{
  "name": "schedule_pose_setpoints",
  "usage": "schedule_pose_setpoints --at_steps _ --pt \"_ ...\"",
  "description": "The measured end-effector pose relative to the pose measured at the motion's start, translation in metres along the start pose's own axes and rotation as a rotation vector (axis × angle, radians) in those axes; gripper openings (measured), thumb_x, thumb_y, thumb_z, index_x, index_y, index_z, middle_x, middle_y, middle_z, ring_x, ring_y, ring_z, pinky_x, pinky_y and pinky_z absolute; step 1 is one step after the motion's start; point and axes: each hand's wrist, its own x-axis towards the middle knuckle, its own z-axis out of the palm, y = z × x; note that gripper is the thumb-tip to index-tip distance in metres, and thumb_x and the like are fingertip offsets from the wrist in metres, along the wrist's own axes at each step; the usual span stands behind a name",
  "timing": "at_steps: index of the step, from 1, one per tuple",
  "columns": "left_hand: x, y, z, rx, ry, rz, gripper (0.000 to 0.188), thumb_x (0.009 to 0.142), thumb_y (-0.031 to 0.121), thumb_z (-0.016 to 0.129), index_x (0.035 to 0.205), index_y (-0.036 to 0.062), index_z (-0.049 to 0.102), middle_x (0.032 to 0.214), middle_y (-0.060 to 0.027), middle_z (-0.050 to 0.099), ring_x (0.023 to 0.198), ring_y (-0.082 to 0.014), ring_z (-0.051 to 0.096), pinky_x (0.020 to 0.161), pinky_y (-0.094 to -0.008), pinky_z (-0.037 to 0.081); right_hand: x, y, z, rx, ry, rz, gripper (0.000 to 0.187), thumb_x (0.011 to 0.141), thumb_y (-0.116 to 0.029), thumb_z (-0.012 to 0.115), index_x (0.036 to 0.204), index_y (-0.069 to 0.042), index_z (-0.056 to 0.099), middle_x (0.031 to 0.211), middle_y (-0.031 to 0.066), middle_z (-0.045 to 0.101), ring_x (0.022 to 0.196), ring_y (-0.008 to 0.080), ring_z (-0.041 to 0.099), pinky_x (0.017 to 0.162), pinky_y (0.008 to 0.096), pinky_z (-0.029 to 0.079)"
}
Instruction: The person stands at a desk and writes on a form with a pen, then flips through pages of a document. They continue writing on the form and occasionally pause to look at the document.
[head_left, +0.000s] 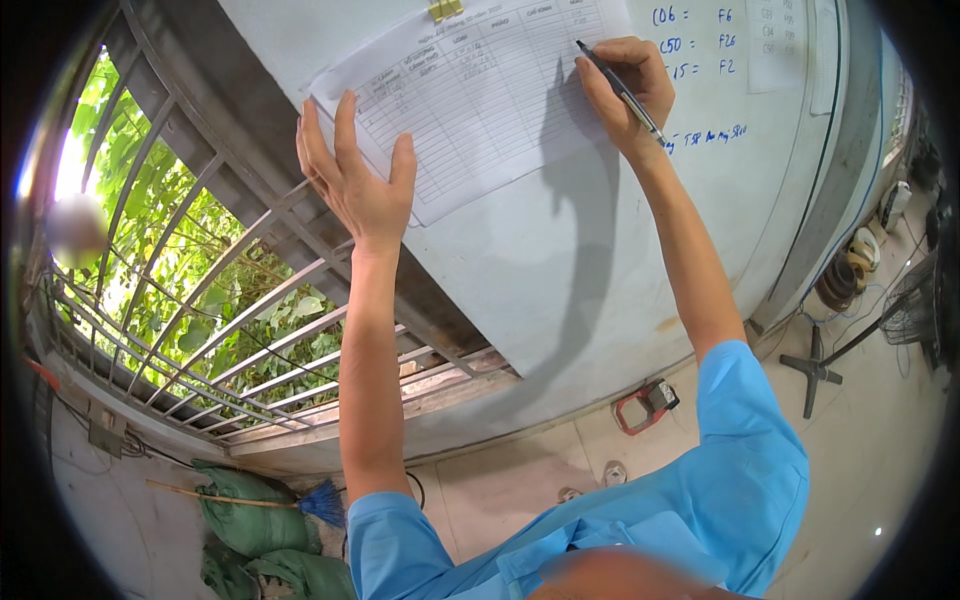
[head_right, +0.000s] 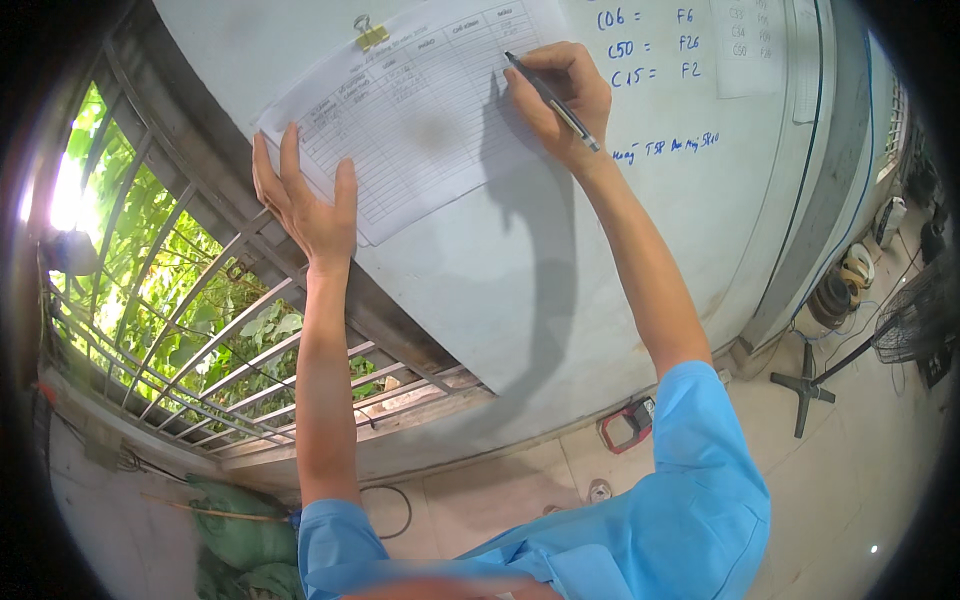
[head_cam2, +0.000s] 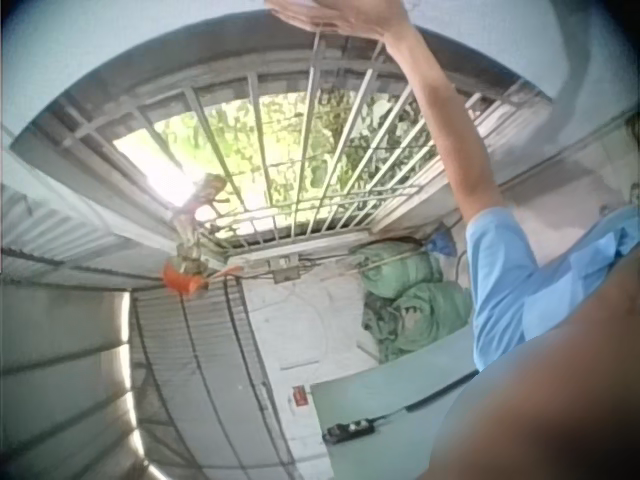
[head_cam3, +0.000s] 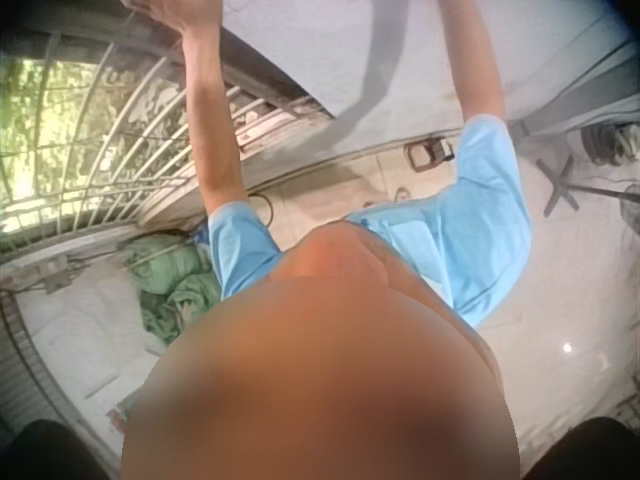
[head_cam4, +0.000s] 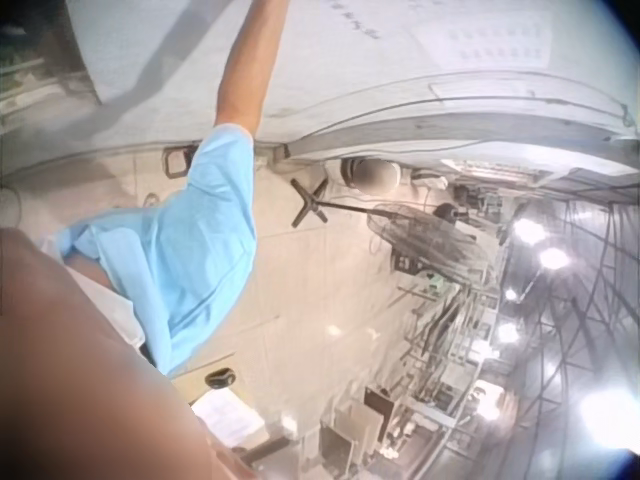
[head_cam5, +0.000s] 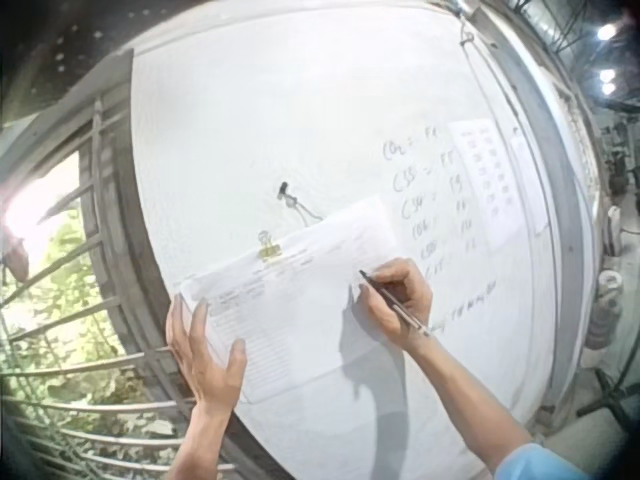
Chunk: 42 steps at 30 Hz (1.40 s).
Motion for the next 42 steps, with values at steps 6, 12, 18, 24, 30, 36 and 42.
schedule_pose_setpoints --at_steps 6,12,18,24,30,36,42 --pt "-0.001 0.027 -0.002 0.299 0.081 0.147 0.072 0.09 0.03 0.078 0.157 0.0198 0.055 0.165 -0.0113 0.041 0.154 -0.0383 0.034 0.127 -0.0592 0.027 0.019 0.012 -0.022 -0.067 -0.127 -0.068 0.022 0.089 0.0 0.084 0.105 0.0 0.069 0.102 0.0106 0.076 0.088 0.0159 0.075 0.081 0.0271 0.06" --pt "-0.007 0.126 0.03 -0.07 -0.179 0.219 0.058 0.085 0.011 0.071 0.143 0.0177 0.072 0.151 0.0012 0.064 0.132 -0.021 0.06 0.109 -0.0405 0.047 0.019 0.02 -0.02 -0.019 -0.121 -0.084 0.02 0.091 0.001 0.083 0.105 0.0 0.068 0.102 0.0082 0.075 0.084 0.0116 0.072 0.076 0.026 0.059" --pt "0.016 0.151 0.071 -0.026 -0.107 0.098 0.063 0.085 0.014 0.076 0.147 0.0173 0.069 0.155 -0.0003 0.061 0.116 -0.0251 0.061 0.099 -0.0397 0.05 0.021 0.019 -0.017 0.02 -0.133 -0.075 0.02 0.093 0.001 0.081 0.106 0.0 0.067 0.098 0.008 0.075 0.082 0.0087 0.071 0.072 0.0242 0.057" --pt "0.023 0.151 0.084 0.045 -0.028 0.111 0.065 0.081 0.018 0.08 0.145 0.0162 0.07 0.154 -0.0017 0.062 0.102 -0.0248 0.064 0.086 -0.0409 0.053 0.026 0.021 -0.02 -0.086 -0.146 -0.135 0.019 0.091 -0.004 0.084 0.101 -0.001 0.067 0.087 0.0057 0.075 0.071 0.0082 0.068 0.064 0.0238 0.054" --pt "0.03 0.152 0.09 0.035 -0.04 0.098 0.063 0.078 0.014 0.081 0.14 0.0136 0.073 0.151 -0.0057 0.065 0.085 -0.027 0.068 0.073 -0.0428 0.054 0.03 0.024 -0.018 -0.152 -0.157 -0.303 0.022 0.088 0.003 0.084 0.097 0.0 0.064 0.086 0.012 0.074 0.068 0.0116 0.069 0.06 0.0235 0.054" --pt "0.023 0.155 0.093 0.174 0.017 0.119 0.061 0.082 0.02 0.08 0.143 0.0161 0.071 0.154 -0.0008 0.063 0.101 -0.0247 0.058 0.089 -0.038 0.049 0.032 0.026 -0.015 -0.158 -0.102 -0.259 0.023 0.087 -0.009 0.087 0.094 -0.004 0.066 0.079 0.0076 0.075 0.064 0.0141 0.071 0.059 0.027 0.055" --pt "0.021 0.154 0.095 0.163 -0.015 0.097 0.058 0.086 0.023 0.079 0.144 0.0186 0.071 0.157 0.0024 0.061 0.108 -0.0229 0.05 0.095 -0.0383 0.045 0.034 0.028 -0.013 -0.166 -0.124 -0.292 0.024 0.089 -0.013 0.089 0.095 -0.005 0.067 0.079 0.0082 0.076 0.066 0.0149 0.072 0.06 0.0276 0.056"
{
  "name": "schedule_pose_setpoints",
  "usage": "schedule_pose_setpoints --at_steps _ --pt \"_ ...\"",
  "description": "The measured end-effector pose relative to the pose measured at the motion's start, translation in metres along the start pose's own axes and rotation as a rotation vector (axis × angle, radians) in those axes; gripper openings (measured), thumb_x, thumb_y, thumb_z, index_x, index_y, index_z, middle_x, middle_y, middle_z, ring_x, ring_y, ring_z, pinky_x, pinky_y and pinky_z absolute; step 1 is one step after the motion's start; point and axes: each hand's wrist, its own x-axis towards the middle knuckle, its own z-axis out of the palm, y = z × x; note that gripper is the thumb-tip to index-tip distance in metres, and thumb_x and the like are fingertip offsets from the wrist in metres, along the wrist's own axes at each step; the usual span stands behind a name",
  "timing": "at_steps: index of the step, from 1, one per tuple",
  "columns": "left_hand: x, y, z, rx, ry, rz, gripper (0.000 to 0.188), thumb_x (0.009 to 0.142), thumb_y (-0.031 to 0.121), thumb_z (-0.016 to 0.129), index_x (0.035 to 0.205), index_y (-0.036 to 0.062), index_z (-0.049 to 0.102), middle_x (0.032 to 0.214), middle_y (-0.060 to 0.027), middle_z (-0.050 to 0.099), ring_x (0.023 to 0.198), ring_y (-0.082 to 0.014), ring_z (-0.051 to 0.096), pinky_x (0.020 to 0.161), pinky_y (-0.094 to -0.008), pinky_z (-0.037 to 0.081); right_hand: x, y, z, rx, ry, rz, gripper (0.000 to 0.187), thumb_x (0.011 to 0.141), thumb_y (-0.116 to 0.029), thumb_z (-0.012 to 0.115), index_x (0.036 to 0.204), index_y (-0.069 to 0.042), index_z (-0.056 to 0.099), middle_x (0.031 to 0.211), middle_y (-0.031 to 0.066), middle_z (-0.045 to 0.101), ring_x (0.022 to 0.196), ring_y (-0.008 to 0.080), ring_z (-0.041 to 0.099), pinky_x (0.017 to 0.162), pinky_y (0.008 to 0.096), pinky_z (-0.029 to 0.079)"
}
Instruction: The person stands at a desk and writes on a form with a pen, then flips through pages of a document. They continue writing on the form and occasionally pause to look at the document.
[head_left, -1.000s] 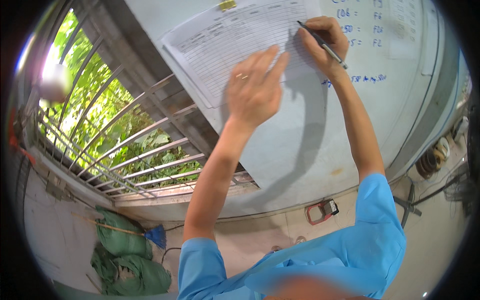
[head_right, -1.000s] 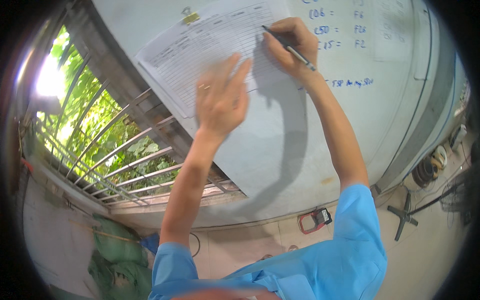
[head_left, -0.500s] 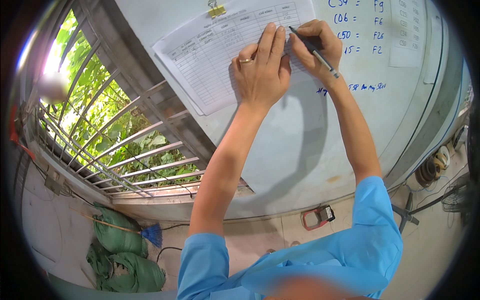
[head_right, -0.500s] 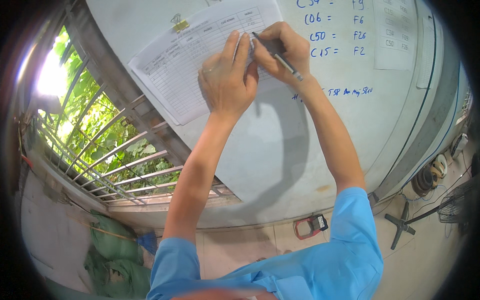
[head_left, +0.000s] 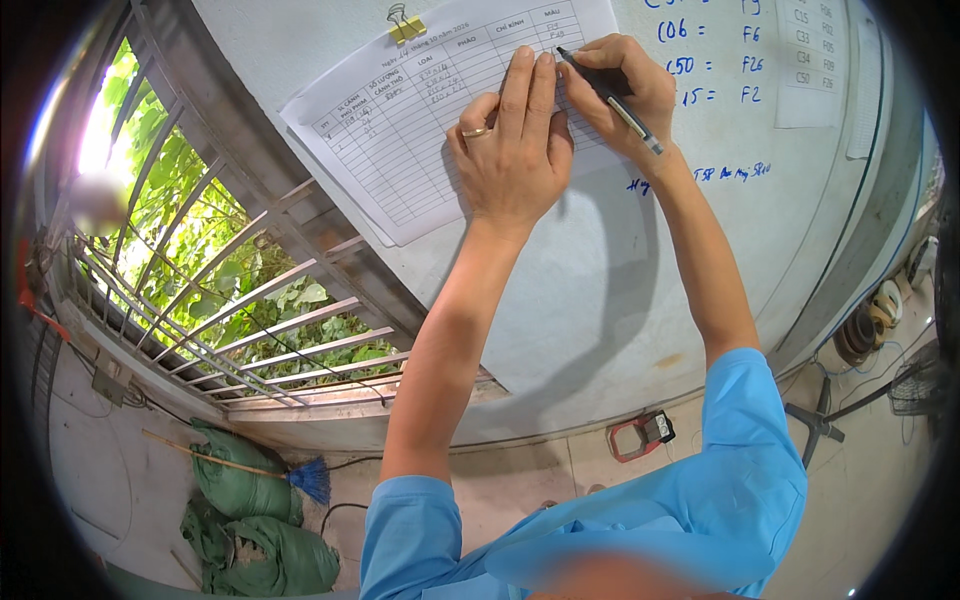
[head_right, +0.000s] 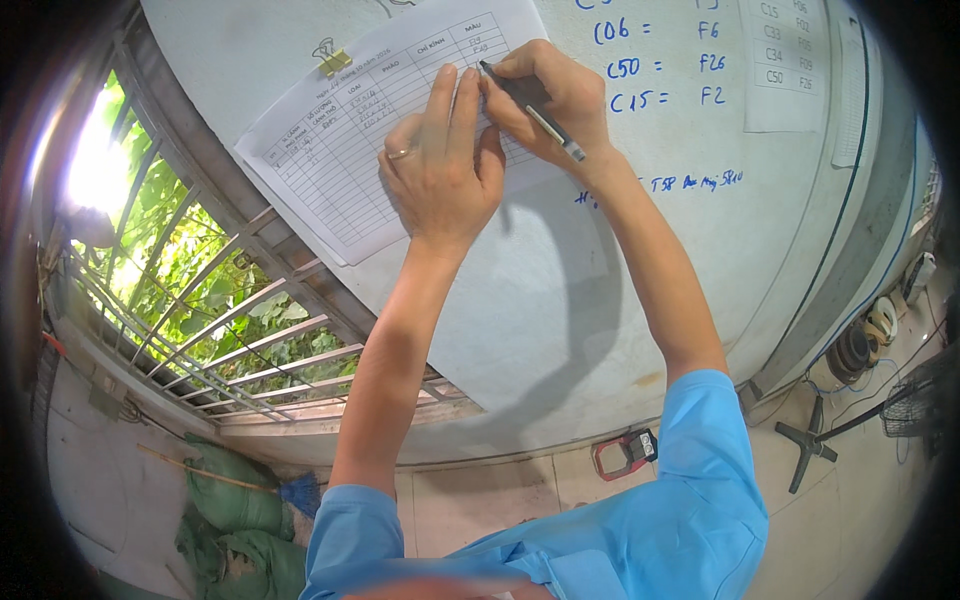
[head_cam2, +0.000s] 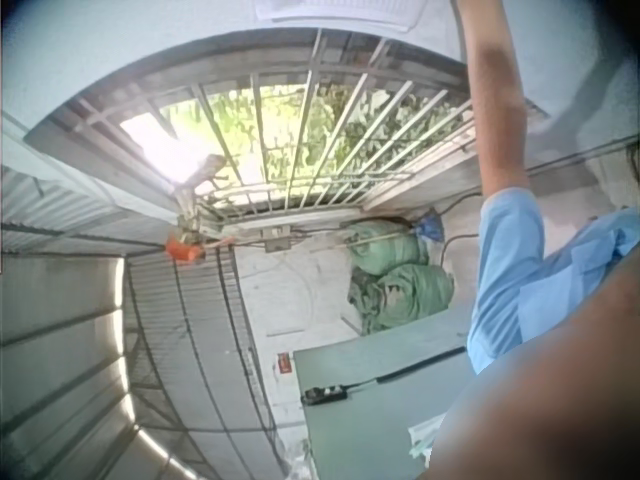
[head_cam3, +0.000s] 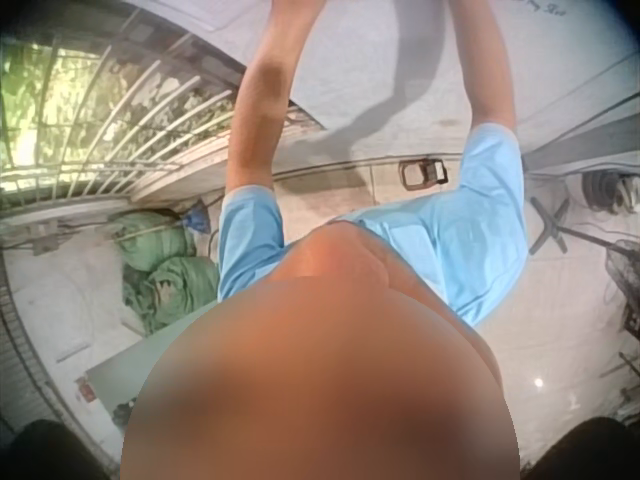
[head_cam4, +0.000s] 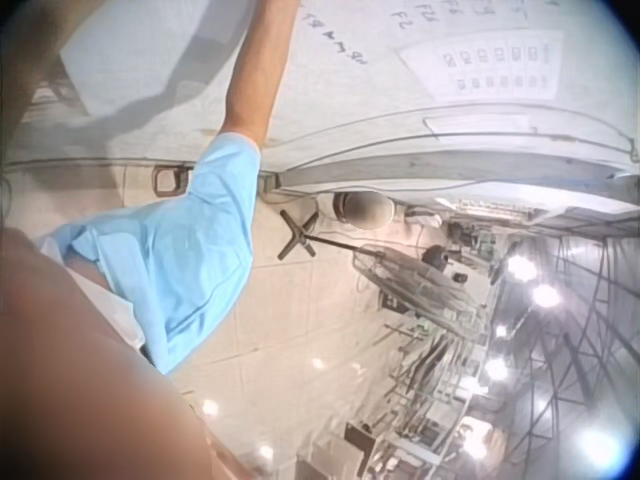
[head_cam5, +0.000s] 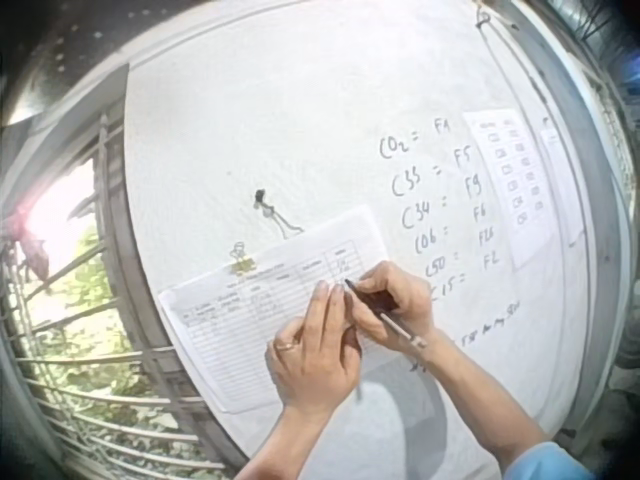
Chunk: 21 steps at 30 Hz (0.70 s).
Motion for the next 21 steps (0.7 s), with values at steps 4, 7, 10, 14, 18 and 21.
schedule_pose_setpoints --at_steps 4,7,10,14,18,21 --pt "-0.0008 0.0005 0.0003 0.015 -0.002 -0.004 0.058 0.087 0.024 0.078 0.145 0.0191 0.07 0.157 0.0035 0.061 0.109 -0.0223 0.049 0.097 -0.0378 0.043 -0.0004 -0.0009 0.0002 -0.041 0.002 0.016 0.023 0.089 -0.013 0.088 0.094 -0.005 0.067 0.079 0.0084 0.076 0.066 0.0162 0.073 0.06 0.0279 0.057" --pt "-0.0015 0.0005 0.0005 0.019 0.001 -0.006 0.058 0.088 0.025 0.077 0.145 0.0198 0.07 0.157 0.004 0.061 0.109 -0.0222 0.049 0.098 -0.0375 0.043 -0.0004 -0.0014 0.0003 -0.059 -0.016 0.024 0.023 0.089 -0.013 0.088 0.094 -0.005 0.067 0.079 0.0084 0.076 0.065 0.0163 0.073 0.06 0.0279 0.057" --pt "-0.0021 0.0007 0.0006 0.019 -0.003 -0.008 0.059 0.088 0.026 0.077 0.146 0.0206 0.07 0.157 0.0042 0.061 0.11 -0.0222 0.049 0.098 -0.0376 0.043 0.0001 -0.0017 -0.0002 -0.05 -0.032 0.036 0.024 0.089 -0.013 0.089 0.093 -0.005 0.067 0.079 0.0088 0.076 0.066 0.0154 0.073 0.061 0.028 0.057" --pt "-0.0029 0.0007 0.0007 0.035 -0.015 -0.013 0.06 0.088 0.026 0.078 0.146 0.0212 0.069 0.158 0.0046 0.06 0.112 -0.0222 0.049 0.099 -0.0376 0.042 0.001 -0.0025 0.0006 -0.005 -0.008 0.071 0.024 0.089 -0.012 0.088 0.093 -0.004 0.067 0.08 0.0093 0.077 0.067 0.0146 0.074 0.061 0.028 0.058" --pt "-0.0033 0.0002 0.0036 0.057 -0.006 -0.02 0.062 0.089 0.028 0.072 0.15 0.0231 0.068 0.162 0.0133 0.057 0.111 -0.0162 0.047 0.092 -0.0322 0.038 0.0021 -0.0019 -0.0007 -0.012 0.021 0.063 0.021 0.09 -0.011 0.087 0.095 -0.003 0.068 0.08 0.0092 0.077 0.068 0.0141 0.074 0.062 0.0272 0.058" --pt "-0.0039 -0.0004 0.005 0.057 0.018 -0.011 0.062 0.088 0.027 0.072 0.149 0.0228 0.068 0.161 0.0132 0.057 0.11 -0.0163 0.047 0.091 -0.0323 0.038 0.0023 -0.0014 -0.0023 -0.05 -0.04 0.004 0.021 0.09 -0.01 0.086 0.095 -0.003 0.067 0.08 0.0091 0.077 0.068 0.0133 0.074 0.063 0.0266 0.058"
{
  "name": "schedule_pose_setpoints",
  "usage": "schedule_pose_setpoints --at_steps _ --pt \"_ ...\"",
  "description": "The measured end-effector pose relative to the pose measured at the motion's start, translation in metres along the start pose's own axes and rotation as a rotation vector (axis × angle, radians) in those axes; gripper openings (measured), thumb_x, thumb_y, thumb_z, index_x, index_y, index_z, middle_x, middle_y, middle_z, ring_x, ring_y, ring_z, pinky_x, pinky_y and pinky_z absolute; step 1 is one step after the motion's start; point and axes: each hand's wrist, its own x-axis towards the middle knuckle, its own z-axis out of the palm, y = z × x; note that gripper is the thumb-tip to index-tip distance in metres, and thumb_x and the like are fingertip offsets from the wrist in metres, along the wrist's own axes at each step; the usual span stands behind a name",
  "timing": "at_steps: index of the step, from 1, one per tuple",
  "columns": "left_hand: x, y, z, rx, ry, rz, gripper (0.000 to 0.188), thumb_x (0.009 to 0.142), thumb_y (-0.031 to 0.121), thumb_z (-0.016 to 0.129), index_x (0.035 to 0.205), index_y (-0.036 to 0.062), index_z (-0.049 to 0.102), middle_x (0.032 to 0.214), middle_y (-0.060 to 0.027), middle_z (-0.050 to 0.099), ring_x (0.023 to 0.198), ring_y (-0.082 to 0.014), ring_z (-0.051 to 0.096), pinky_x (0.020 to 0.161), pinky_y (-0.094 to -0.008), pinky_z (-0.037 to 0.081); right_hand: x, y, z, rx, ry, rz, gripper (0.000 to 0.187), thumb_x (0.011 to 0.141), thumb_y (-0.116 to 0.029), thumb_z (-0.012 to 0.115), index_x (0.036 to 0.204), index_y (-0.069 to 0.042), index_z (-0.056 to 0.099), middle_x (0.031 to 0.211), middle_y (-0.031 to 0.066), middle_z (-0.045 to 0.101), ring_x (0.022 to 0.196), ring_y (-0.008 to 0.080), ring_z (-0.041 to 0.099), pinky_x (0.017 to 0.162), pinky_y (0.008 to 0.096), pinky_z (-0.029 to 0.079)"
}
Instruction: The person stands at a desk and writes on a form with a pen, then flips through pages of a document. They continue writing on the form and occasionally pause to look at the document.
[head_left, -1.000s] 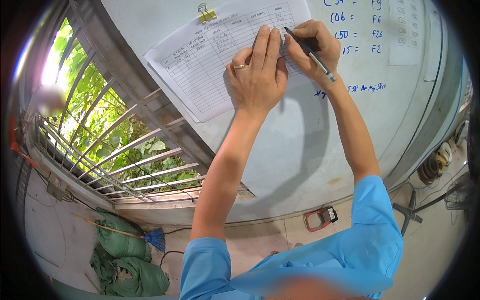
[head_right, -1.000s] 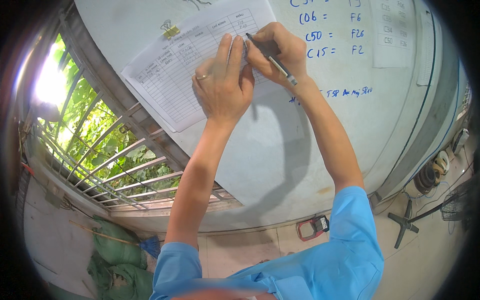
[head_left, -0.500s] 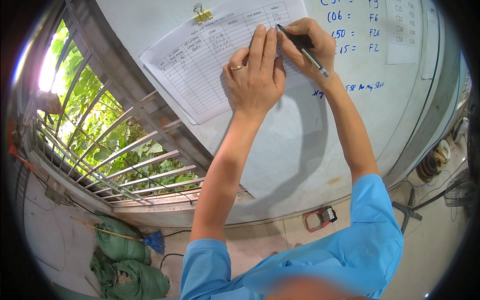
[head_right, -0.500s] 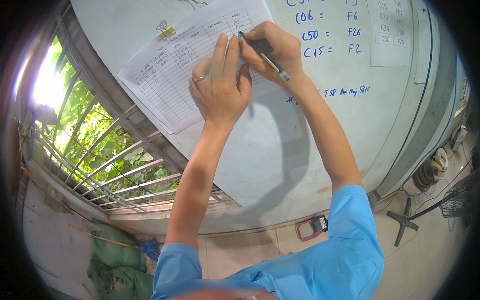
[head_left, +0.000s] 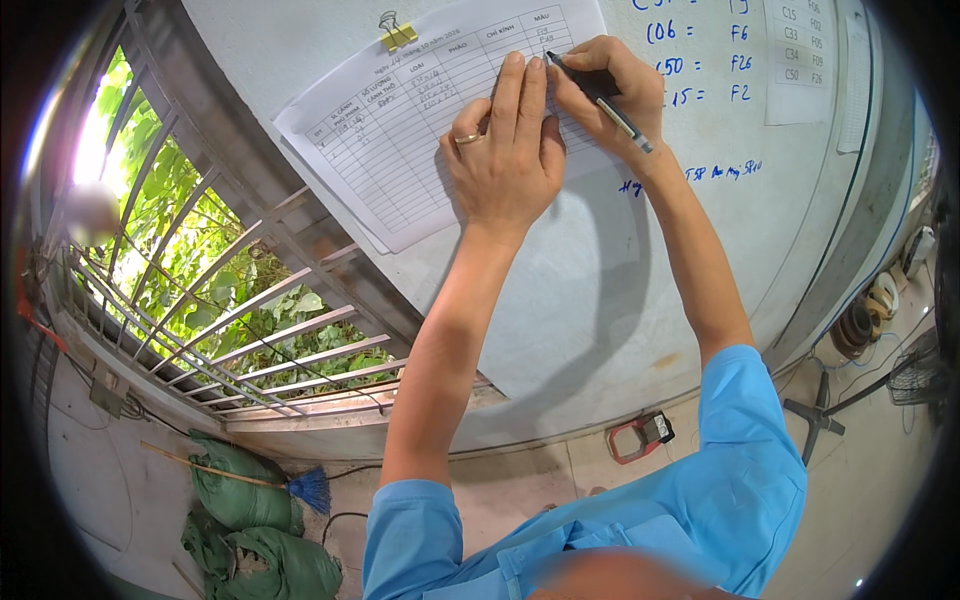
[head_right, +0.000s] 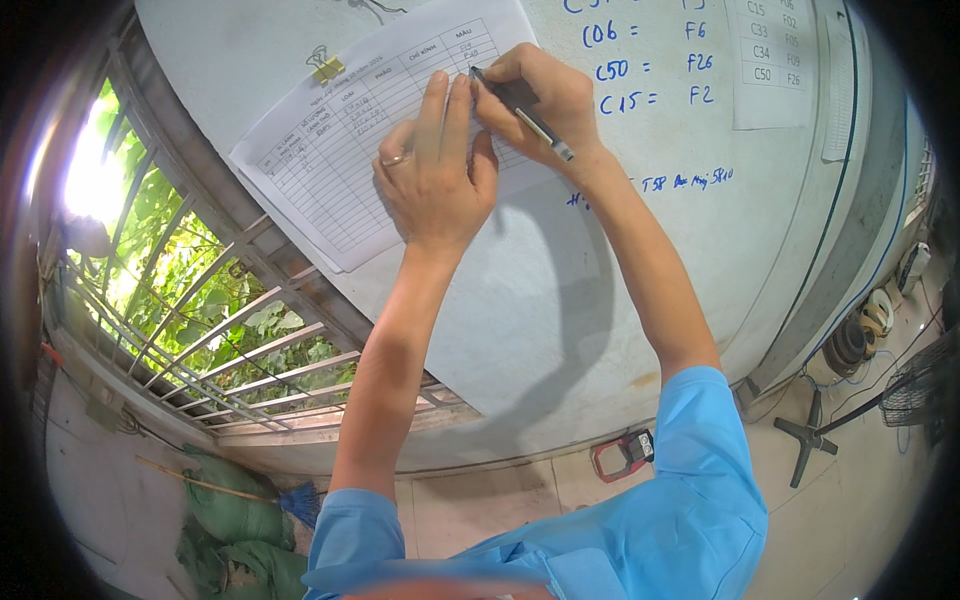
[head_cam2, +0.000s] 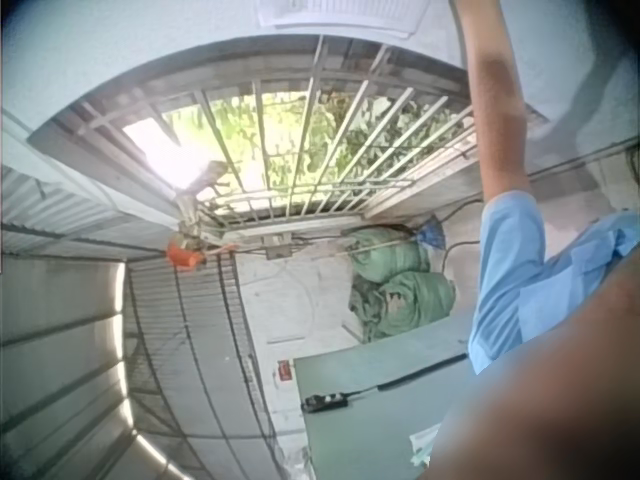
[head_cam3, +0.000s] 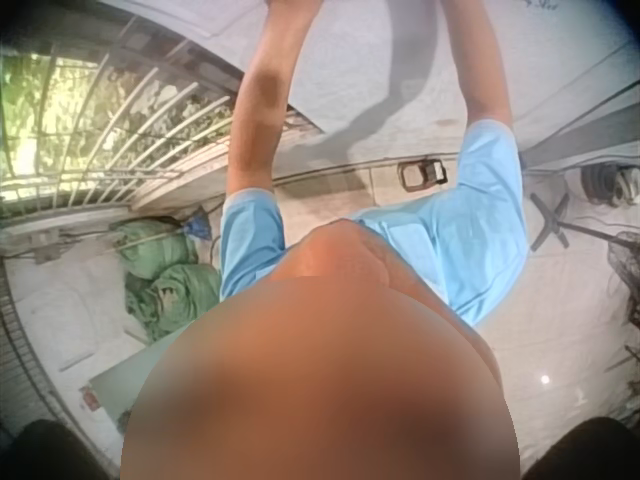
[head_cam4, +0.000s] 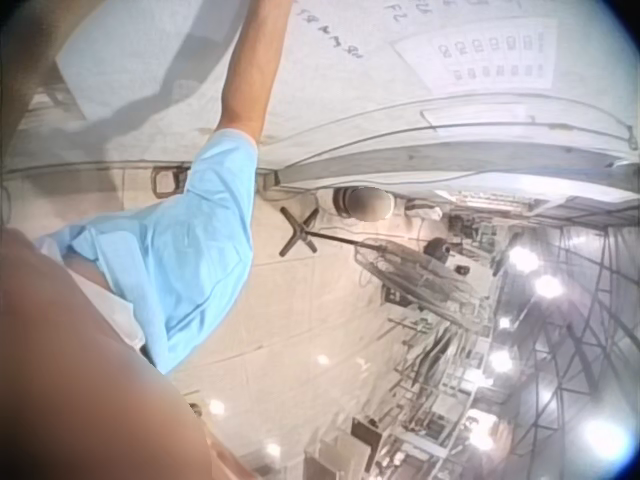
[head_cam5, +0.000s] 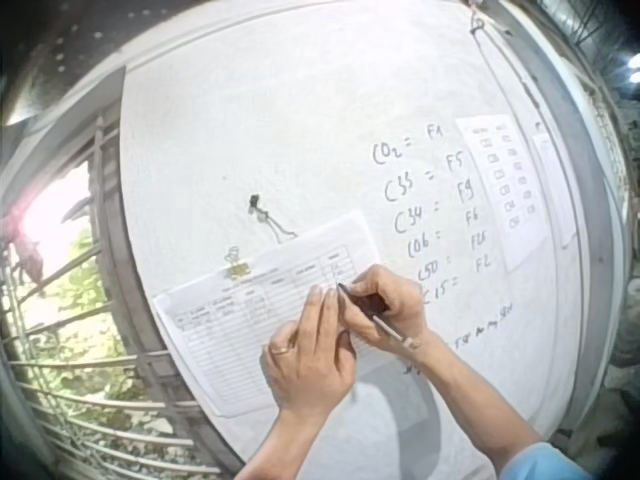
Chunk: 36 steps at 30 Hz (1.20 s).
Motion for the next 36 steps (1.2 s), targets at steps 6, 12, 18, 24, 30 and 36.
schedule_pose_setpoints --at_steps 6,12,18,24,30,36 --pt "0.0002 -0.0001 -0.002 0.008 -0.021 0.0 0.062 0.088 0.027 0.073 0.149 0.0225 0.068 0.161 0.0128 0.057 0.11 -0.0163 0.046 0.09 -0.0317 0.038 -0.0031 -0.0001 0.0 0.018 0.075 0.078 0.022 0.087 -0.011 0.087 0.095 -0.004 0.068 0.081 0.0084 0.077 0.068 0.0131 0.074 0.062 0.0262 0.058" --pt "0.0005 -0.0004 -0.0025 0.004 -0.011 0.007 0.062 0.088 0.028 0.073 0.15 0.0223 0.068 0.161 0.0128 0.057 0.11 -0.0164 0.046 0.09 -0.0319 0.038 -0.0046 0.0006 -0.0014 0.017 0.053 0.079 0.022 0.087 -0.011 0.087 0.094 -0.004 0.067 0.082 0.0084 0.078 0.069 0.0131 0.076 0.063 0.026 0.058" --pt "-0.0003 -0.001 -0.0015 0.014 -0.016 0.014 0.062 0.089 0.028 0.072 0.15 0.0222 0.068 0.162 0.0121 0.057 0.11 -0.0167 0.046 0.09 -0.0324 0.038 -0.0048 0.0009 -0.0001 -0.012 0.064 0.064 0.023 0.087 -0.012 0.088 0.095 -0.004 0.068 0.081 0.0082 0.078 0.069 0.0135 0.076 0.063 0.0264 0.059" --pt "0.0003 -0.0003 -0.0016 0.025 -0.016 0.012 0.061 0.089 0.029 0.072 0.15 0.023 0.068 0.161 0.0118 0.057 0.111 -0.0166 0.047 0.091 -0.0327 0.04 -0.005 0.0009 0.0004 0.007 0.076 0.062 0.023 0.087 -0.011 0.088 0.095 -0.004 0.067 0.083 0.0085 0.078 0.07 0.0132 0.076 0.064 0.0266 0.06" --pt "0.0007 0.0024 -0.0041 0.021 -0.052 -0.012 0.063 0.087 0.027 0.076 0.149 0.023 0.068 0.159 0.0091 0.058 0.112 -0.0198 0.046 0.098 -0.0353 0.042 -0.006 -0.0004 0.0005 0.072 0.079 0.087 0.024 0.087 -0.011 0.088 0.095 -0.003 0.067 0.082 0.0075 0.077 0.069 0.0129 0.074 0.063 0.0256 0.058" --pt "0.001 -0.0001 -0.0018 0.036 -0.009 0.009 0.061 0.089 0.03 0.073 0.15 0.0235 0.068 0.163 0.0126 0.055 0.112 -0.017 0.048 0.09 -0.0329 0.039 -0.007 -0.001 0.0022 0.057 0.101 0.079 0.023 0.088 -0.011 0.088 0.095 -0.003 0.067 0.081 0.007 0.077 0.068 0.0125 0.074 0.063 0.0258 0.058"
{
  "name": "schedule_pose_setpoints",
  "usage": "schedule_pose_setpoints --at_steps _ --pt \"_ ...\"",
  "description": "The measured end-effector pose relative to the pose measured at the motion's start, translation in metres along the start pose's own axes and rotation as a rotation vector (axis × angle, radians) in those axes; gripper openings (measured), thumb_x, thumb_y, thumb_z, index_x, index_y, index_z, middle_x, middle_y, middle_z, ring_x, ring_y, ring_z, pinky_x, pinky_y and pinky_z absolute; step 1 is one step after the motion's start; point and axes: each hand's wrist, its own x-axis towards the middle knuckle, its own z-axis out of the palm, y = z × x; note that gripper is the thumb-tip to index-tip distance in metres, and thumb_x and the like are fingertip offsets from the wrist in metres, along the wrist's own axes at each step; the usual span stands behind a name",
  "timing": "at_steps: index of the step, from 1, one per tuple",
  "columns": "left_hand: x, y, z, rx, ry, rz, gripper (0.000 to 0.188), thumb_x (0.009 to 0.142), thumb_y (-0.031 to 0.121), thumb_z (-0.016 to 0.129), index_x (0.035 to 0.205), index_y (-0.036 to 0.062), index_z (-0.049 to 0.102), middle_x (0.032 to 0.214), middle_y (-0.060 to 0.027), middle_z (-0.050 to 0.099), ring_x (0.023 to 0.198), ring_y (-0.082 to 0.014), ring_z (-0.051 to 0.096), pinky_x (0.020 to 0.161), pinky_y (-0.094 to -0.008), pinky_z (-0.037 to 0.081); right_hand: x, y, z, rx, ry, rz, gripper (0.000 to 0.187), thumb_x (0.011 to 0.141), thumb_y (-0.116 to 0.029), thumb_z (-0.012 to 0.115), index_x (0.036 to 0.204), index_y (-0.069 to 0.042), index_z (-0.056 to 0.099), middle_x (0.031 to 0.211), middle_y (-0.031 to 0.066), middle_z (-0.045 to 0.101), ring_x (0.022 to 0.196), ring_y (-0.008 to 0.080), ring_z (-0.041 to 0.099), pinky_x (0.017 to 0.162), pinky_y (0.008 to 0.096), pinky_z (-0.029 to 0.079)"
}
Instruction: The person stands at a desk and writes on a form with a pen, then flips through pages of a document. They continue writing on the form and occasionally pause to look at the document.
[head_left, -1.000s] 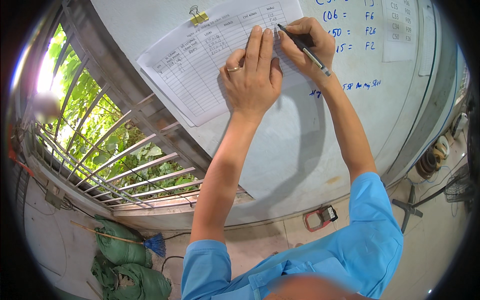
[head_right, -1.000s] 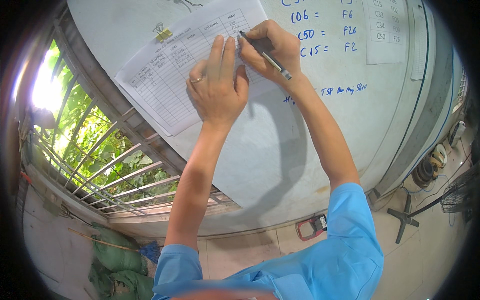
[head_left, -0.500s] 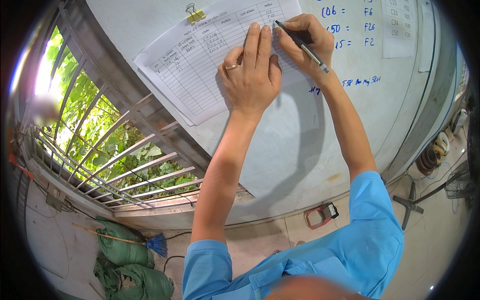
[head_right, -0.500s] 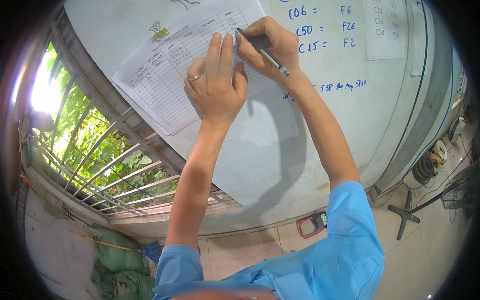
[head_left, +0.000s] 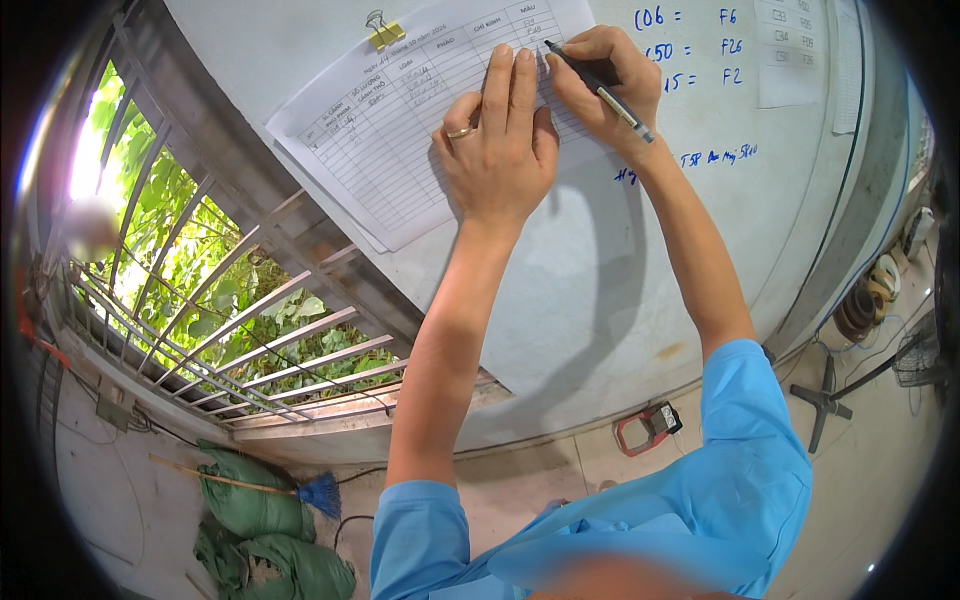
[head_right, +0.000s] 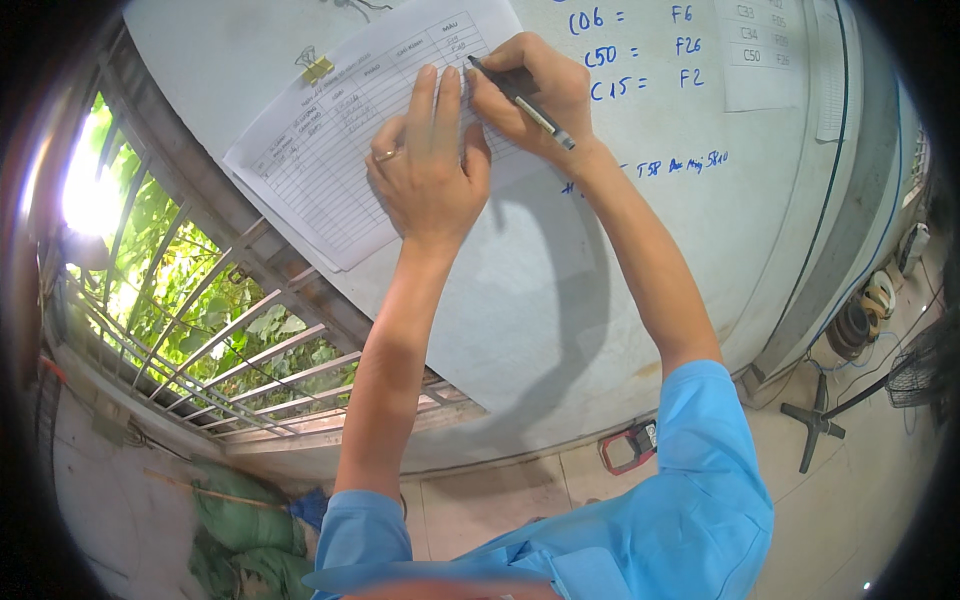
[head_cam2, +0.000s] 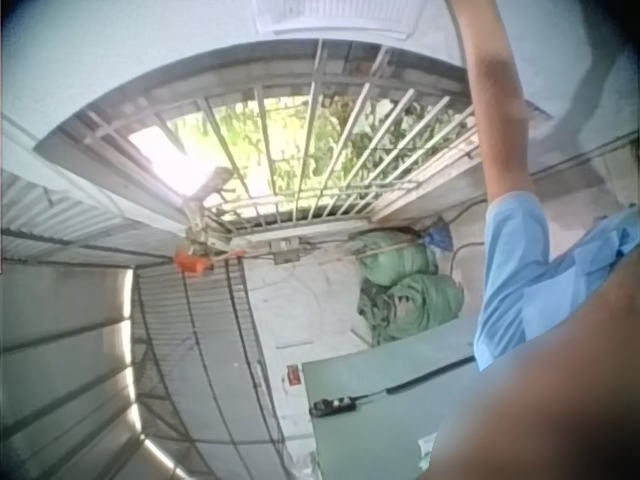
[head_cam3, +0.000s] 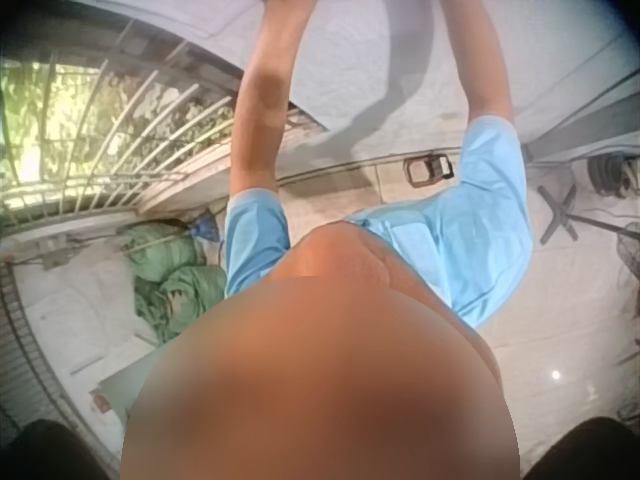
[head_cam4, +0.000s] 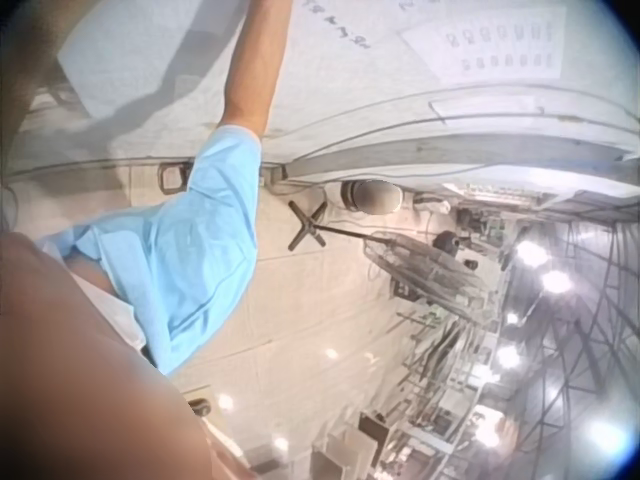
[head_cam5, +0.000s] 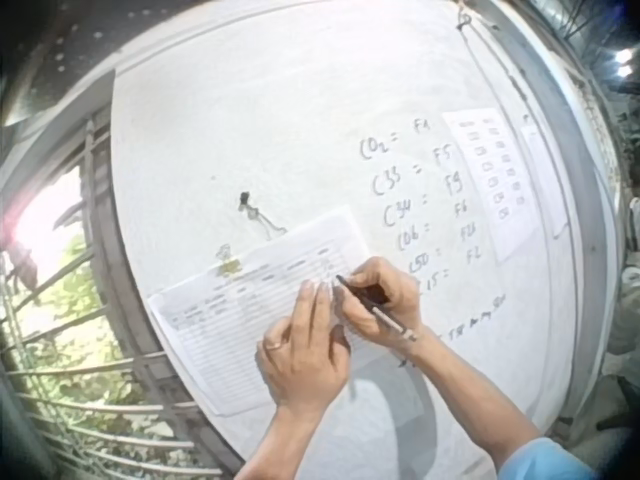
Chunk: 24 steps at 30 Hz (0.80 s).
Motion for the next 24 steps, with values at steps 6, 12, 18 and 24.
schedule_pose_setpoints --at_steps 6,12,18,24 --pt "-0.0006 0.0008 -0.0021 -0.007 -0.039 0.0 0.064 0.087 0.028 0.075 0.15 0.0224 0.067 0.161 0.0087 0.057 0.111 -0.0207 0.045 0.096 -0.0357 0.042 0.0009 -0.0031 -0.0044 -0.011 -0.022 0.016 0.022 0.089 -0.012 0.087 0.098 -0.004 0.068 0.082 0.0072 0.078 0.069 0.0132 0.075 0.063 0.0263 0.059" --pt "-0.0006 0.0015 -0.004 -0.023 -0.054 -0.014 0.063 0.088 0.03 0.075 0.151 0.0224 0.066 0.162 0.0078 0.056 0.111 -0.0211 0.046 0.097 -0.0363 0.043 0.0005 -0.0002 -0.0029 -0.006 -0.044 -0.069 0.023 0.09 0.001 0.085 0.104 -0.002 0.067 0.093 0.0085 0.077 0.075 0.0113 0.073 0.069 0.0244 0.06" --pt "0.0 0.0023 -0.0028 -0.004 -0.048 -0.014 0.063 0.089 0.03 0.075 0.151 0.0234 0.065 0.163 0.0075 0.055 0.112 -0.0215 0.046 0.097 -0.0375 0.044 -0.0007 0.0022 -0.0003 -0.026 -0.005 -0.001 0.021 0.088 -0.012 0.088 0.095 -0.005 0.069 0.081 0.0079 0.078 0.068 0.0132 0.076 0.064 0.026 0.06" --pt "-0.0008 0.0017 -0.0022 -0.004 -0.062 -0.015 0.065 0.088 0.029 0.074 0.152 0.0238 0.065 0.163 0.0076 0.055 0.113 -0.0217 0.047 0.097 -0.0379 0.044 0.001 0.0026 -0.0004 -0.038 -0.015 -0.035 0.022 0.088 -0.012 0.088 0.093 -0.004 0.068 0.08 0.0071 0.078 0.067 0.0124 0.075 0.062 0.0255 0.059"
